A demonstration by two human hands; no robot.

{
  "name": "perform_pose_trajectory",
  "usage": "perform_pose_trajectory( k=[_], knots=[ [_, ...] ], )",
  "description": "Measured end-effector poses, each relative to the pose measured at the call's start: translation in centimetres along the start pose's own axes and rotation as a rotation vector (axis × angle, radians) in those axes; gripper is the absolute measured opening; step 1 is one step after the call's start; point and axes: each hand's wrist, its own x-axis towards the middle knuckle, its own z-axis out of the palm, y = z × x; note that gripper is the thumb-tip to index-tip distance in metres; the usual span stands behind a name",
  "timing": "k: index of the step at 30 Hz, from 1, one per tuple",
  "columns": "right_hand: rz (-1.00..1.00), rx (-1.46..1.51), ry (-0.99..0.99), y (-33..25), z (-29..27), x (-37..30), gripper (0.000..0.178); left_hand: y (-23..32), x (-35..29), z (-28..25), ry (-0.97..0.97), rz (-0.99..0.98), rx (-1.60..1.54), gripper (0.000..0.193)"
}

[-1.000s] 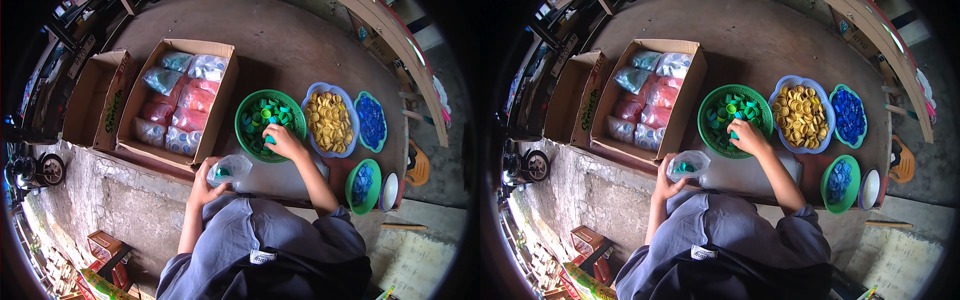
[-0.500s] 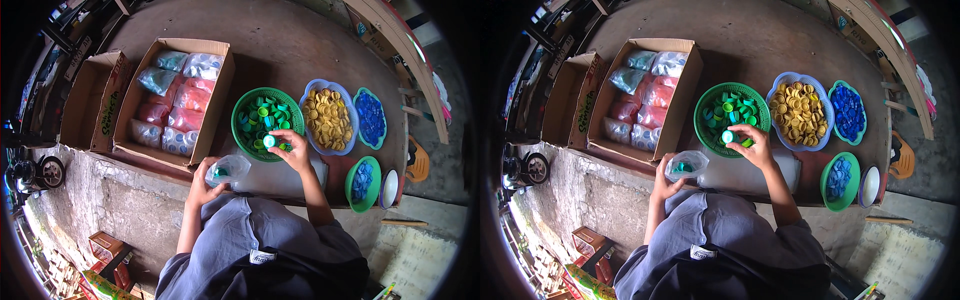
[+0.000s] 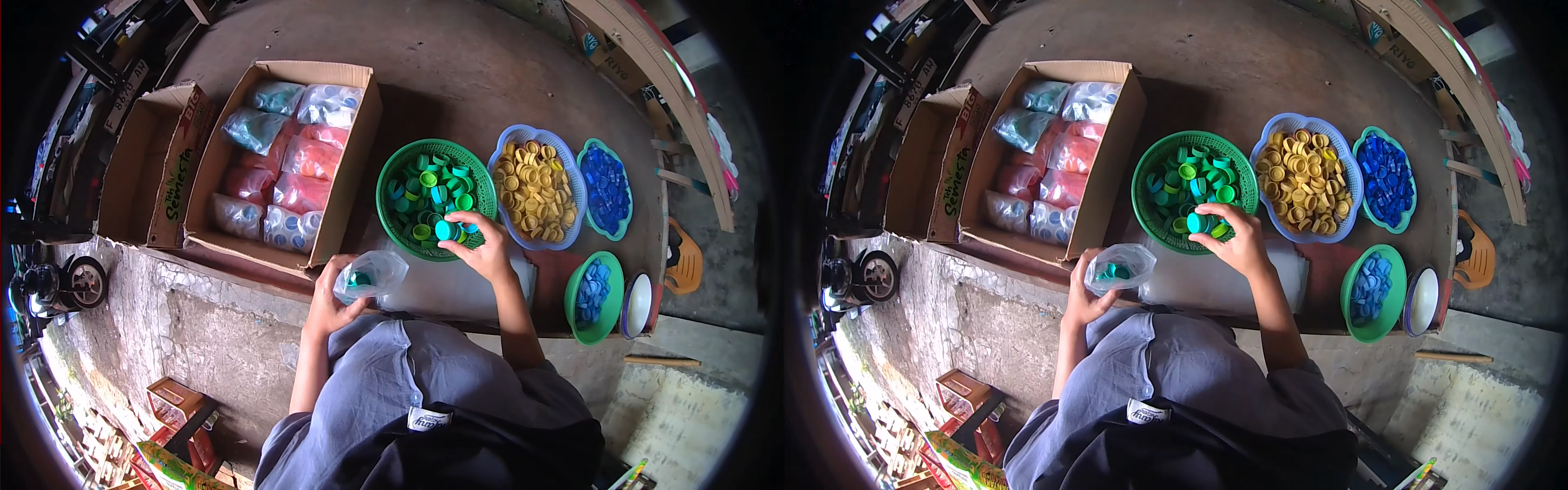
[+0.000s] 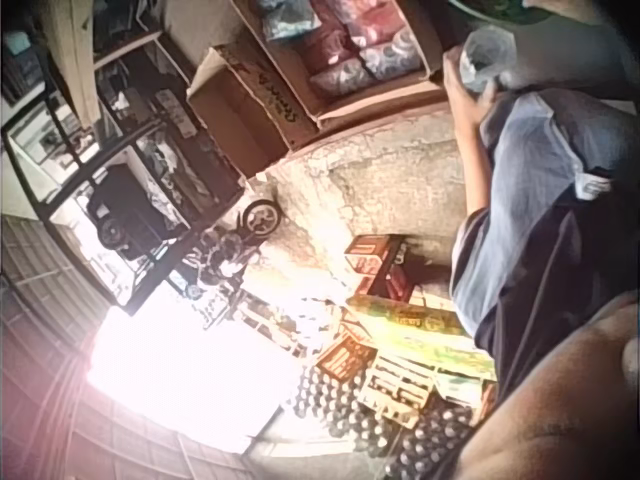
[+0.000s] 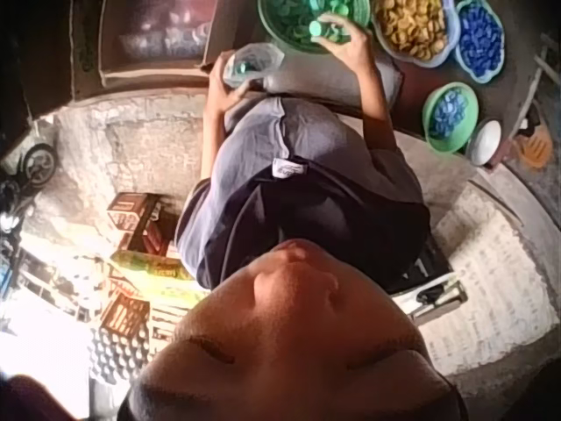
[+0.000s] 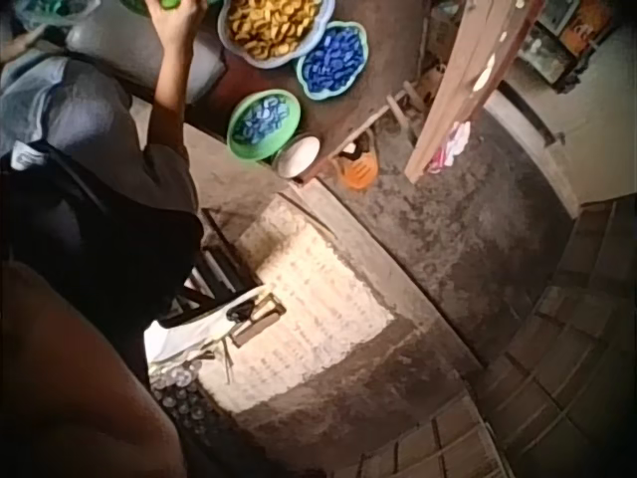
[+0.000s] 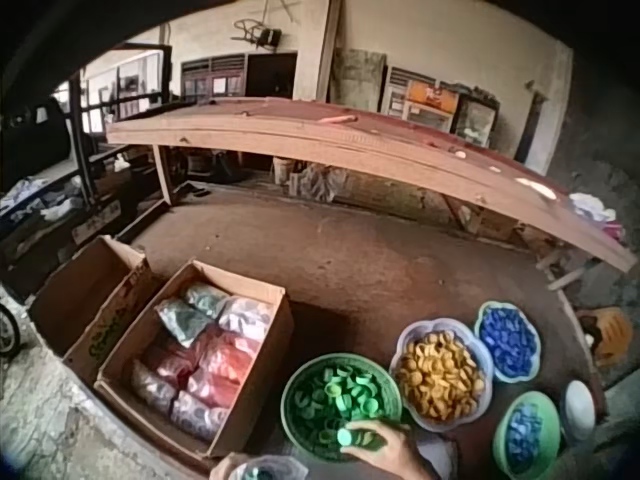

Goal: Sorting plastic bottle caps by color into plastic bags.

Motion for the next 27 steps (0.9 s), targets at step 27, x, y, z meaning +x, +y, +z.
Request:
perform_pose_trajectory(
  k=[27],
  knots=[
    [0.18,-0.98,-0.496,4.8,8.5,3.7,0.011,0.1,0.1,0.0,-0.024,-0.039,-0.015,0.052]
  ],
)
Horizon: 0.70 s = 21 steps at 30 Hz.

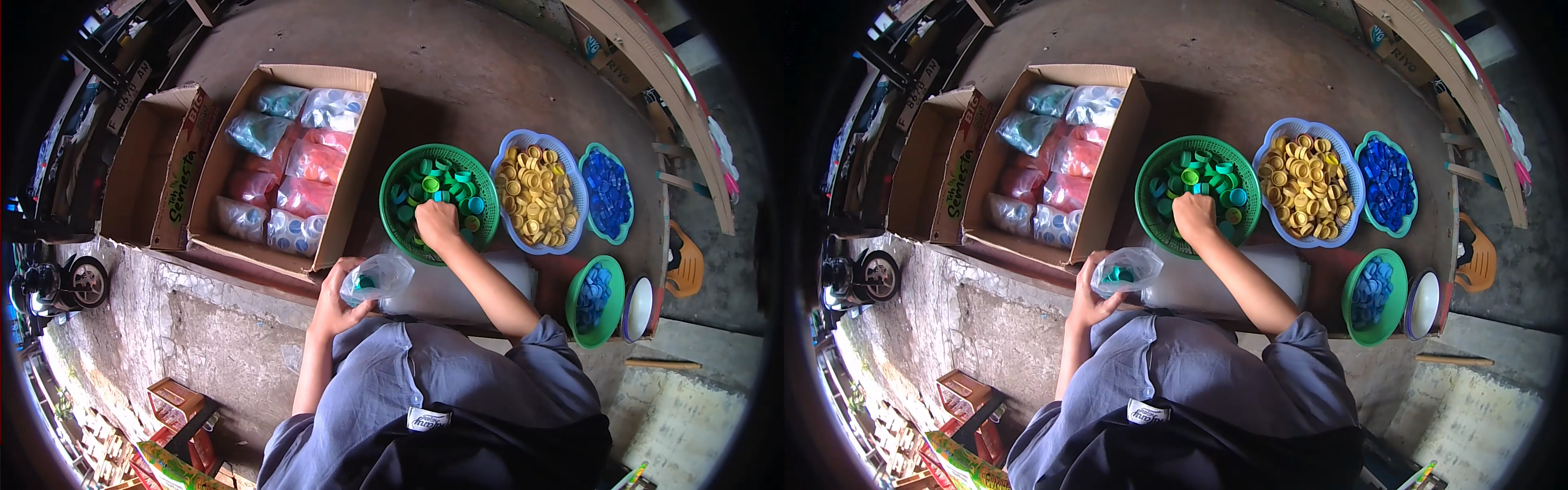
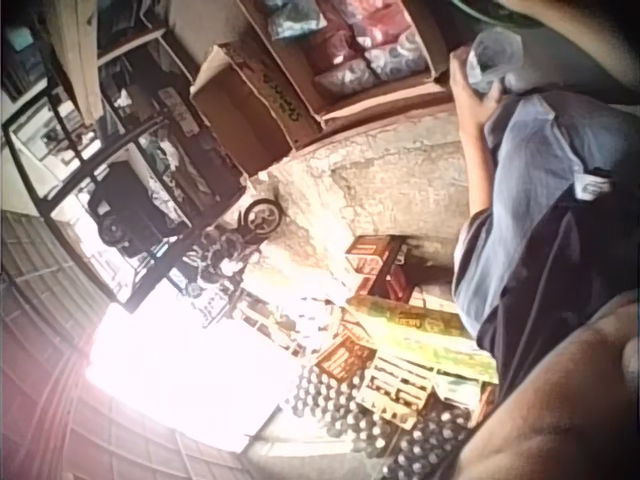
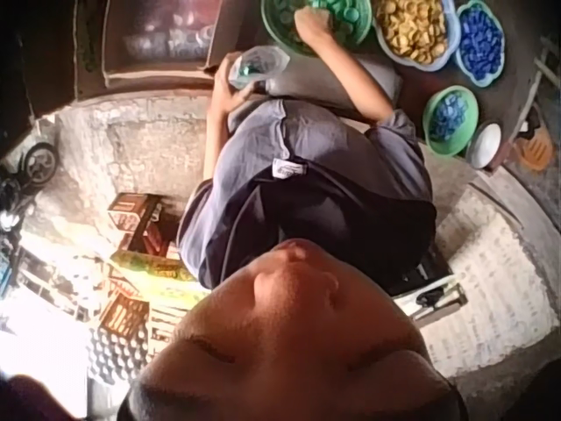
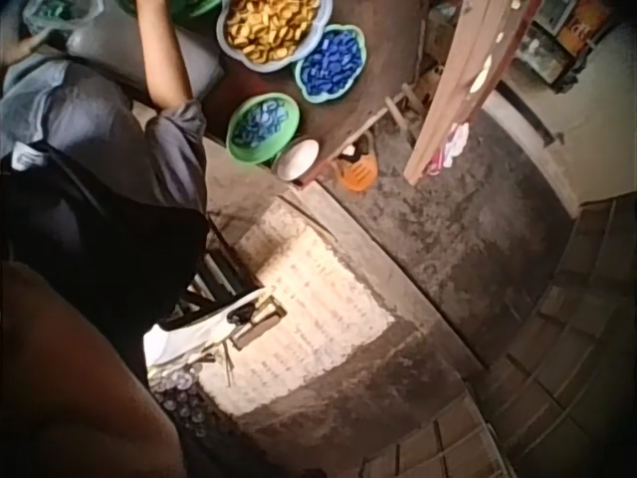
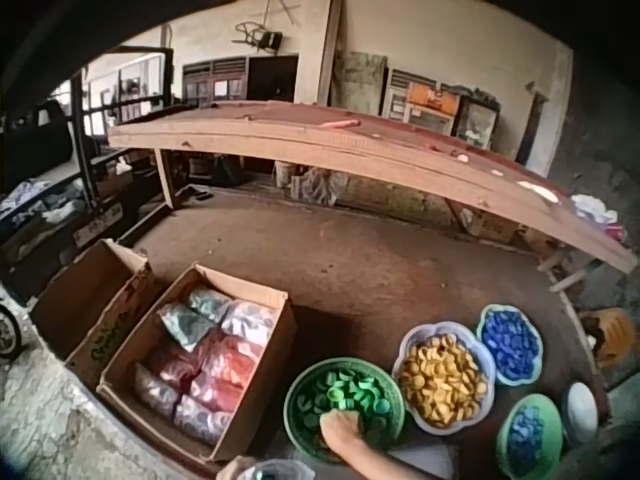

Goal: Sorting plastic bottle caps by color into plastic bags.

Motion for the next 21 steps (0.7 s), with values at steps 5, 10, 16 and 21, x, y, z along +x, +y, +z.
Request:
perform_pose_trajectory(
  k=[5,10,16,21],
  knots=[
    [0.035,0.128,-0.019,0.1,-0.3,0.0,0.006,0.3,0.3,0.1,-0.02,0.004,0.014,0.05],
    [0.184,0.368,-0.131,0.5,-1.8,-0.2,0.008,0.3,0.3,-0.3,-0.008,0.011,0.006,0.05],
    [0.263,1.808,-0.297,4.0,-3.8,-4.0,0.015,0.3,0.3,-0.2,0.008,0.001,-0.013,0.05],
    [0.209,2.29,-0.323,3.1,-6.1,-6.3,0.015,0.8,0.8,0.2,-0.025,0.012,-0.016,0.05]
  ],
)
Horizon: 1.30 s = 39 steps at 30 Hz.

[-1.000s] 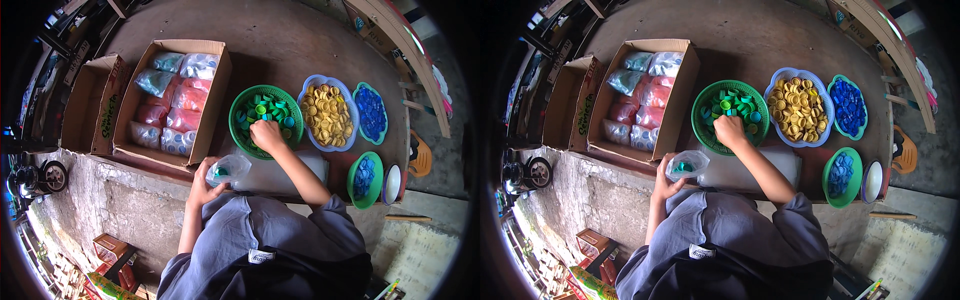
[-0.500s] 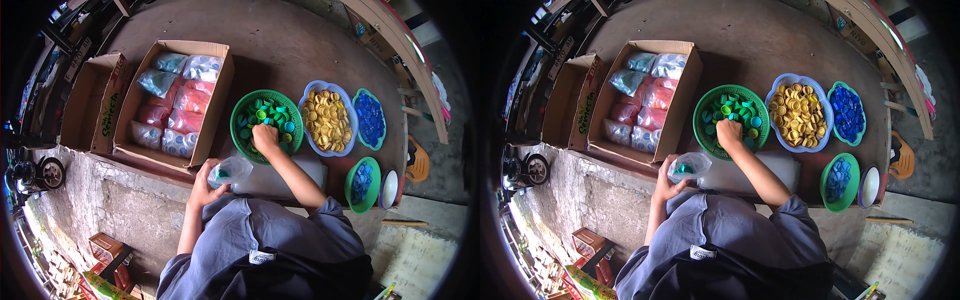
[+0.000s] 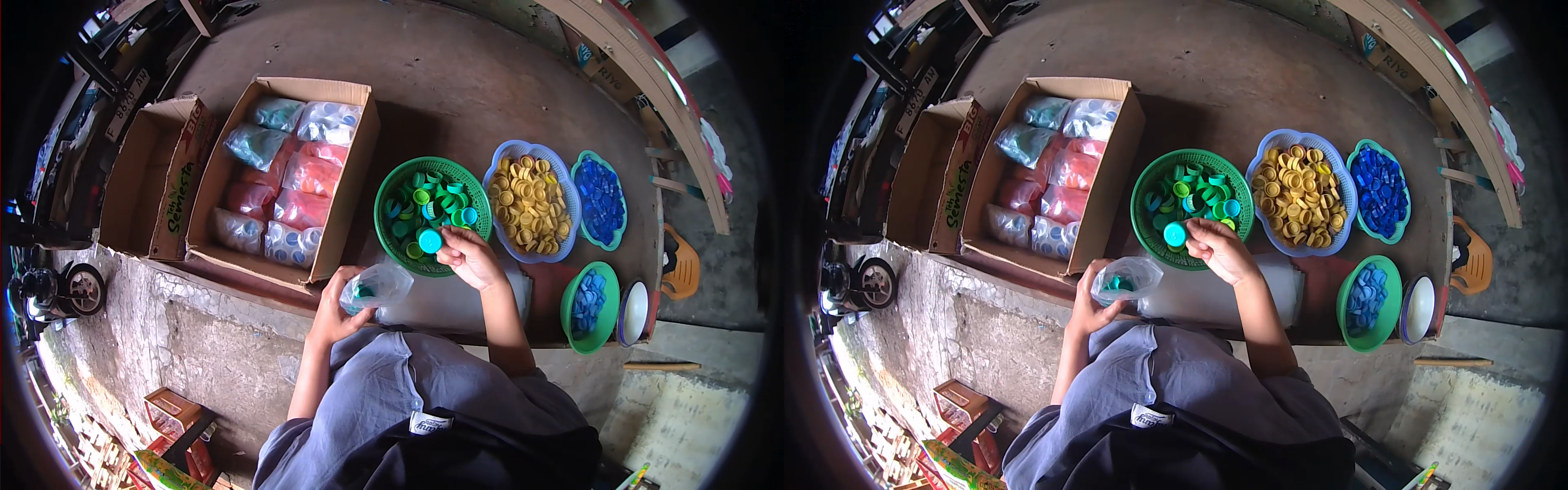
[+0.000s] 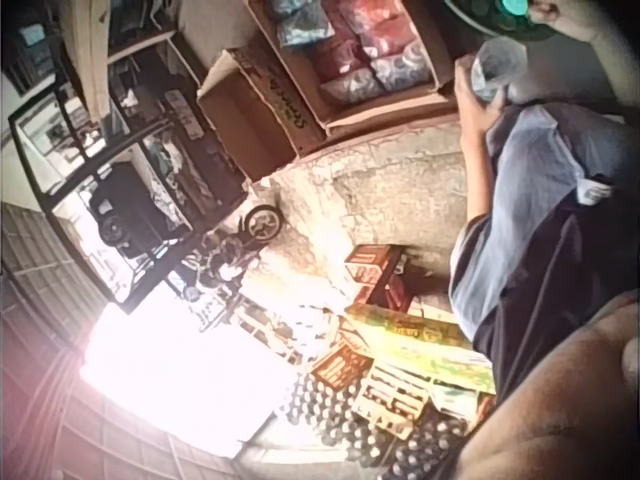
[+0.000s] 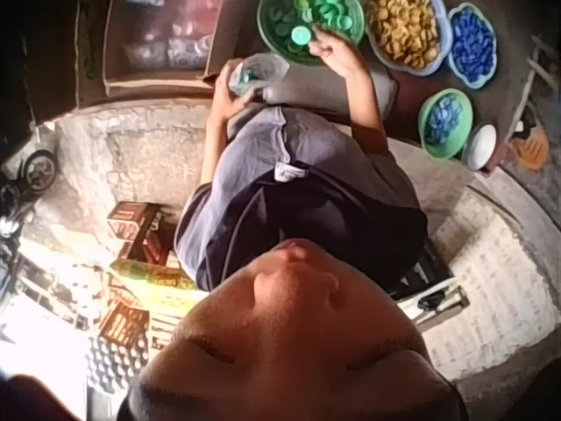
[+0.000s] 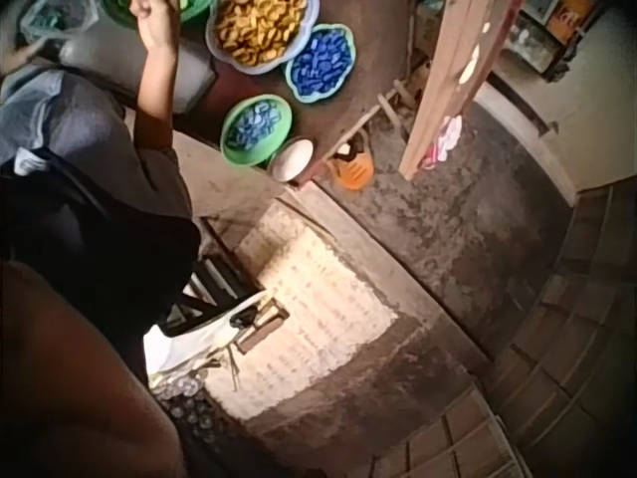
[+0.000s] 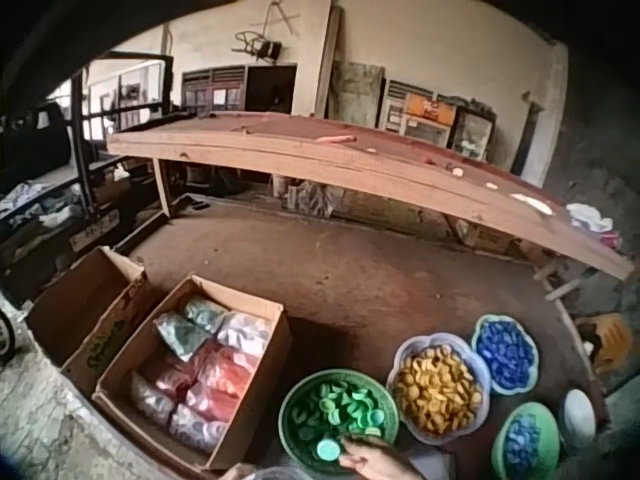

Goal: Sorting plastic bottle caps by color into plastic bags.

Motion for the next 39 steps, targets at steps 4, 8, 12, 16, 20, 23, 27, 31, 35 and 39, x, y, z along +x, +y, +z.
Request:
perform_pose_trajectory(
  k=[4,8,12,16,20,23,27,31,35,39],
  knots=[
    [-0.075,-0.025,-0.162,0.0,2.8,-1.5,0.019,0.0,0.0,0.3,-0.009,0.022,-0.014,0.051],
    [-0.176,-1.209,-0.183,1.2,7.6,-2.5,0.02,-0.2,-0.1,0.2,-0.027,0.037,-0.022,0.052],
    [-0.48,-1.529,-0.141,1.8,8.3,-2.8,0.02,0.1,-0.2,0.2,-0.039,0.033,0.008,0.052],
    [-0.473,-1.381,0.249,-0.4,4.2,0.7,0.008,-0.1,-0.4,0.0,-0.014,0.014,0.006,0.051],
    [-0.229,-1.858,0.357,0.0,-0.6,4.1,0.012,-0.1,-0.3,-0.1,-0.009,0.043,0.018,0.05],
    [-0.138,-2.043,0.425,1.7,-1.4,5.3,0.021,-0.2,-0.5,-0.2,0.003,0.03,0.014,0.05],
    [-0.055,-2.145,0.405,2.8,-1.9,6.2,0.039,-0.3,-0.6,-0.3,0.015,0.024,-0.008,0.05],
    [-0.057,-2.079,0.484,2.6,-0.6,6.4,0.034,-0.3,-0.7,-0.2,0.02,0.003,0.014,0.049],
    [-0.17,-2.032,0.473,2.7,-2.1,6.6,0.032,-0.3,-0.6,-0.2,0.018,0.005,0.011,0.05],
    [-0.061,-2.049,0.449,2.9,-2.9,7.1,0.039,-0.5,-0.7,-0.2,0.016,-0.001,0.01,0.05]
  ],
)
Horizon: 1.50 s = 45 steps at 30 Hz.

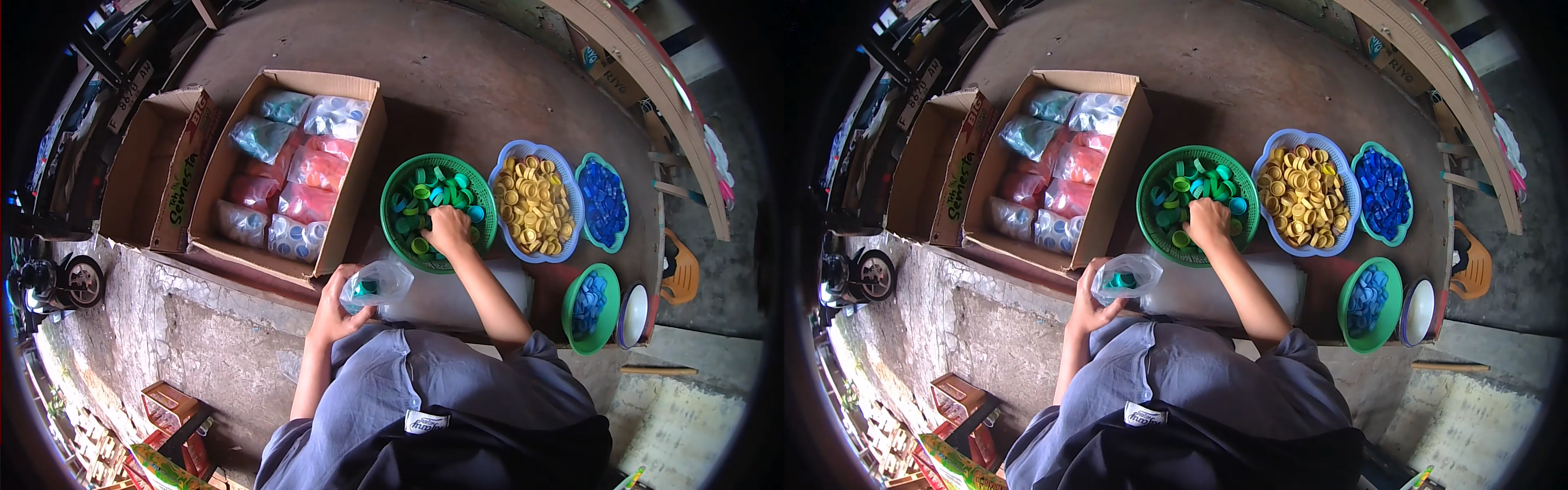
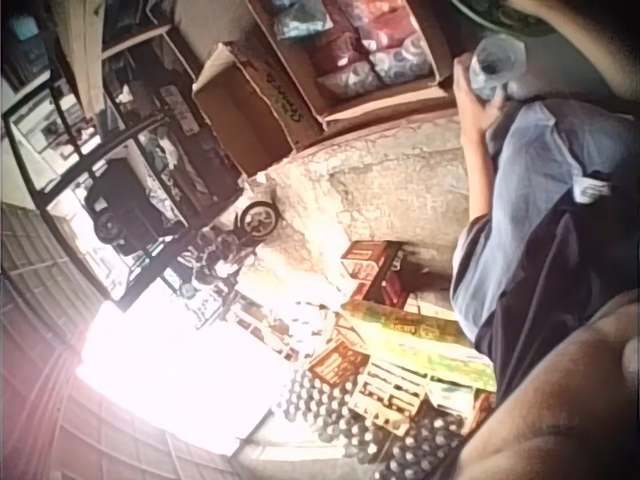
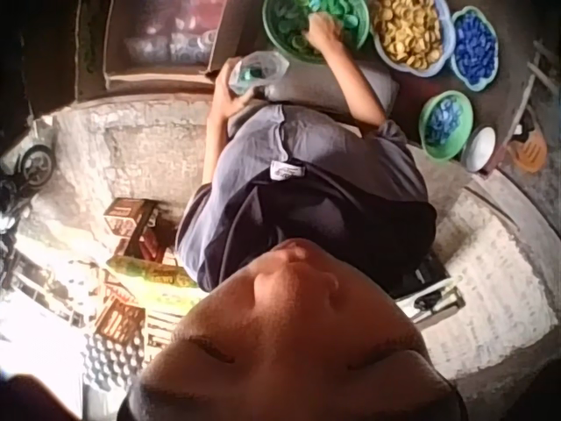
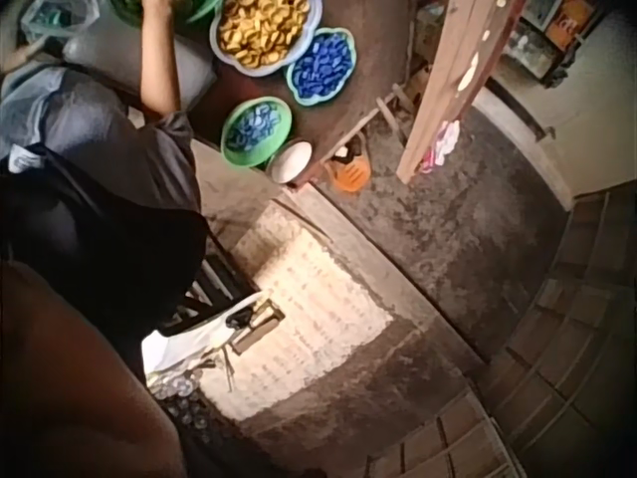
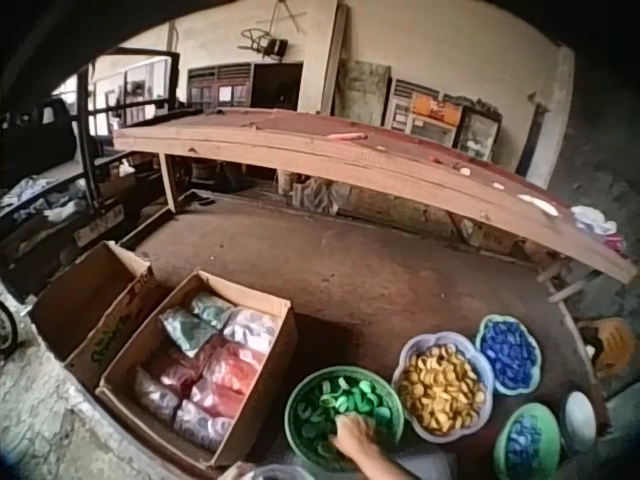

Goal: Sorting plastic bottle caps by color into plastic bags.

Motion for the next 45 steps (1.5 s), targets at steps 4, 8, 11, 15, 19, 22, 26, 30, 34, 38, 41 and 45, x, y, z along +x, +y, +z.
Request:
perform_pose_trajectory(
  k=[4,8,11,15,19,22,26,30,34,38,41,45],
  knots=[
    [-0.048,0.124,0.168,-0.2,-1.4,-1.2,0.035,0.0,0.0,-0.2,-0.001,0.014,0.004,0.05],
    [-0.066,0.167,0.25,-0.1,-3.9,-3.7,0.039,-0.2,-0.1,-0.2,0.013,0.018,-0.006,0.05],
    [-0.091,0.213,0.317,-0.1,-5.2,-5.3,0.038,0.0,0.2,-0.1,-0.002,0.002,0.012,0.05],
    [-0.198,0.314,0.511,-0.5,-6.2,-6.8,0.037,0.0,0.4,0.1,-0.027,-0.002,0.006,0.049],
    [-0.315,0.535,0.496,-2.5,-8.5,-8.6,0.031,-0.1,0.4,0.1,-0.03,0.01,0.026,0.05],
    [-0.489,0.661,0.448,-4.3,-9.0,-9.4,0.032,0.0,0.4,0.2,-0.036,0.001,0.014,0.051],
    [-0.605,0.555,0.263,-6.1,-6.7,-10.1,0.037,0.2,0.5,0.3,-0.046,0.032,0.028,0.052],
    [-0.598,0.527,0.287,-6.0,-6.3,-10.1,0.043,0.1,0.3,0.3,-0.044,0.054,0.047,0.053],
    [-0.294,0.719,0.215,-3.7,-7.3,-8.2,0.018,-0.1,0.1,0.1,-0.032,0.006,0.021,0.052],
    [-0.16,0.701,0.29,0.6,-3.4,-4.2,0.012,0.0,0.2,0.1,-0.043,0.018,0.022,0.051],
    [-0.278,0.447,0.21,0.4,-2.0,-2.1,0.015,0.0,0.3,0.1,-0.044,0.02,0.029,0.051],
    [-0.309,0.023,0.004,-0.1,0.2,-0.2,0.035,0.3,0.4,0.1,-0.03,0.016,0.028,0.05]
  ],
)
